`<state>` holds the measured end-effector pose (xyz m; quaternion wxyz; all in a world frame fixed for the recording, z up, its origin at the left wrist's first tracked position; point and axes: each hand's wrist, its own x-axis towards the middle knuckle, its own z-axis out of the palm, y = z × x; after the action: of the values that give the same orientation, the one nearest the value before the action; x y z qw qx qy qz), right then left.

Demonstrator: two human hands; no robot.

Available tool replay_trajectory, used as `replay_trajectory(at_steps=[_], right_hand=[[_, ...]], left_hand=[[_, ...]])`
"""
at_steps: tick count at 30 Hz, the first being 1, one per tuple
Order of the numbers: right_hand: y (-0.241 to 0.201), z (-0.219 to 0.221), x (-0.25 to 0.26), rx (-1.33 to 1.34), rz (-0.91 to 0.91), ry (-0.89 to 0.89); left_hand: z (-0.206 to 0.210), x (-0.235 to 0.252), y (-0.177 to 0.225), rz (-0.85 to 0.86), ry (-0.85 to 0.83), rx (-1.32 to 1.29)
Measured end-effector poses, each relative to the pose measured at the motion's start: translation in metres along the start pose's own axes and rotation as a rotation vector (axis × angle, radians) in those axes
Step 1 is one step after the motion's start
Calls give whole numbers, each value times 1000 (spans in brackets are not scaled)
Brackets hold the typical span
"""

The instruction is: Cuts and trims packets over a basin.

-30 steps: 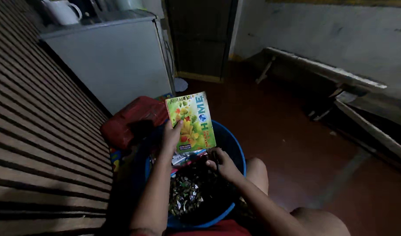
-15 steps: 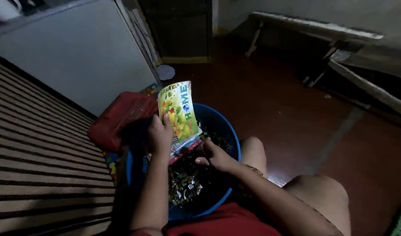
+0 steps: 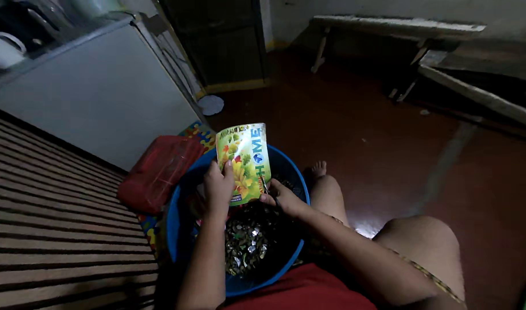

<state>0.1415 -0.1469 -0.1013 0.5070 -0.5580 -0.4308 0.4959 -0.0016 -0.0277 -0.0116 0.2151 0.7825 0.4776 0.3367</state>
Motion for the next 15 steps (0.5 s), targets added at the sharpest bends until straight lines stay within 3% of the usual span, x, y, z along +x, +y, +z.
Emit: replay_trajectory(at_steps=[15], right_hand=[[3,0,-6,59,-157,189]], left_hand=[[2,-9,12,15,8,-75]])
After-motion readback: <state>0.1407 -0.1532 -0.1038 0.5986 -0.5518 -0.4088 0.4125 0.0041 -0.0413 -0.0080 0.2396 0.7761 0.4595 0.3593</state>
